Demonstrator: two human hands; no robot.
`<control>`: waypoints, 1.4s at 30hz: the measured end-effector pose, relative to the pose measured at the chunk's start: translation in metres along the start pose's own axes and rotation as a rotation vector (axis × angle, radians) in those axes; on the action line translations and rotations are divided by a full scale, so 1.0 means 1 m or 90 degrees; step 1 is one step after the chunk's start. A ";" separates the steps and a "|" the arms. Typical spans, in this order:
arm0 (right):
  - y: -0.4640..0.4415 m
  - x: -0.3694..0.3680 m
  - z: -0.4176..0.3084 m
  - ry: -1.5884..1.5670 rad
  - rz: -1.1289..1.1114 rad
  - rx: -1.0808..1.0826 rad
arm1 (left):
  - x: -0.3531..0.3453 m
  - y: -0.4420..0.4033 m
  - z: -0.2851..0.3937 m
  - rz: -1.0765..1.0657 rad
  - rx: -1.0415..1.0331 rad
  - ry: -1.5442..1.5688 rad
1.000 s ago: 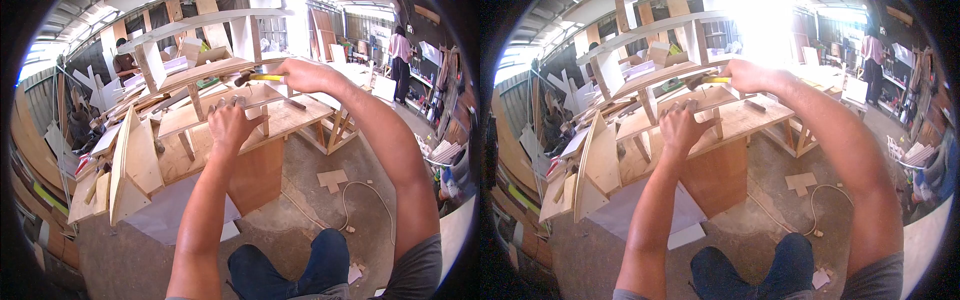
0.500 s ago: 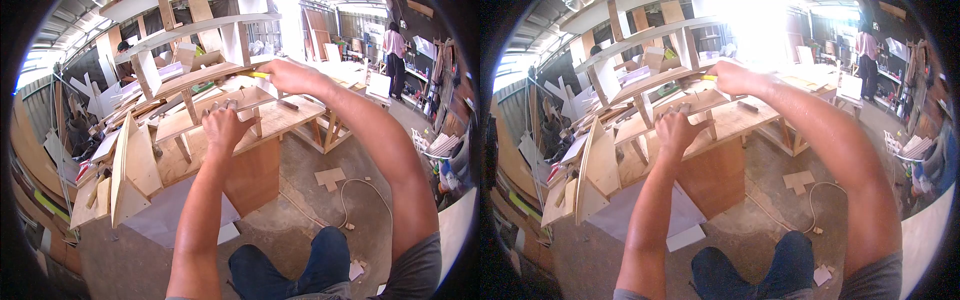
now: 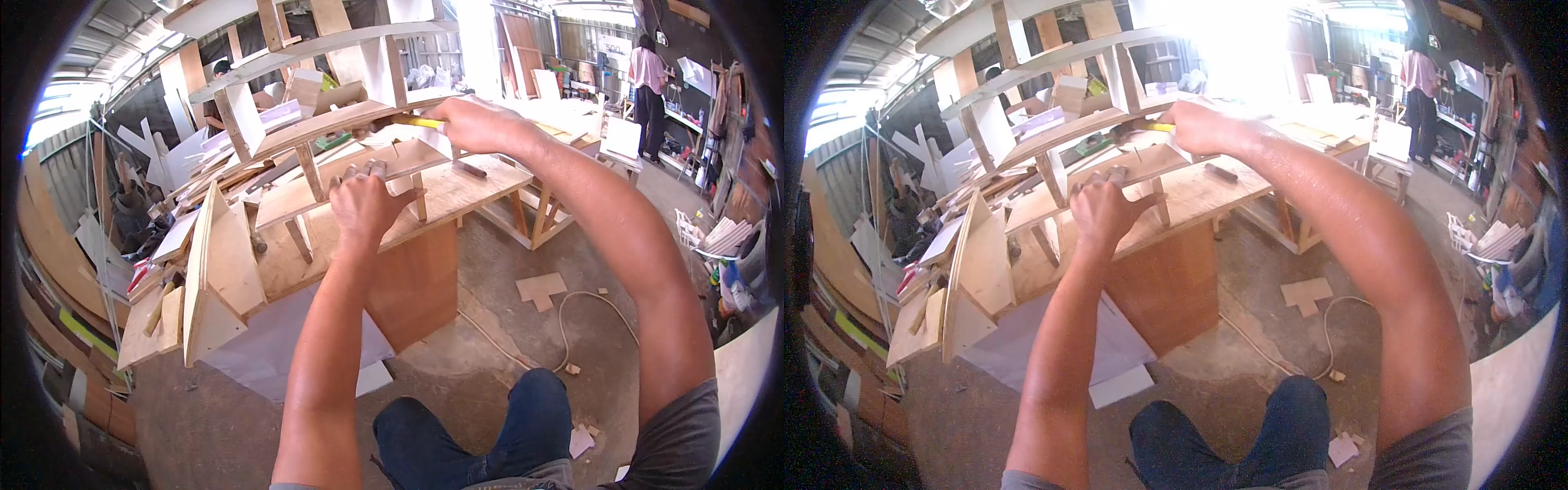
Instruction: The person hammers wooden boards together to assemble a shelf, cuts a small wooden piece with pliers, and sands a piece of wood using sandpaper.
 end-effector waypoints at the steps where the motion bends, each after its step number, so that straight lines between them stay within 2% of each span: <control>1: 0.003 0.000 -0.004 0.014 0.038 0.021 | -0.001 0.000 0.000 0.002 0.006 0.002; 4: 0.012 0.011 -0.018 -0.026 -0.062 -0.063 | -0.002 0.000 0.000 -0.012 0.020 0.006; 6: 0.015 0.010 -0.018 -0.030 -0.041 -0.060 | 0.000 -0.002 0.001 -0.041 0.027 0.004; 12: 0.024 0.007 -0.004 -0.060 -0.032 -0.076 | 0.027 -0.038 0.018 -0.302 0.118 -0.006; 15: 0.026 0.007 0.000 -0.065 -0.008 -0.061 | 0.000 -0.040 0.014 -0.220 0.050 -0.038; 18: 0.028 0.008 0.001 -0.079 -0.010 -0.074 | -0.003 -0.039 0.014 -0.295 0.089 0.003; 22: 0.031 0.008 0.000 -0.071 -0.013 -0.075 | 0.000 -0.038 0.015 -0.314 0.102 0.012; 25: 0.038 0.007 -0.007 -0.184 0.045 -0.052 | -0.001 -0.037 0.015 -0.321 0.110 0.013; 31: 0.020 -0.017 0.007 -0.214 0.034 -0.057 | -0.005 -0.038 0.012 -0.323 0.119 0.052; 40: 0.026 -0.010 0.002 -0.102 -0.050 -0.060 | -0.004 -0.038 0.011 -0.339 0.124 0.039; 42: 0.028 -0.002 0.002 -0.132 -0.022 -0.038 | -0.004 -0.038 0.012 -0.323 0.120 0.035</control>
Point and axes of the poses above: each hand's wrist, its own y-axis away from the middle knuckle, its own x-axis out of the back of the hand, z = x × y, the point moved 3 cm from there along -y, towards the middle knuckle, and after that the axes turned 1 degree about -z, right-handed, at the moved point
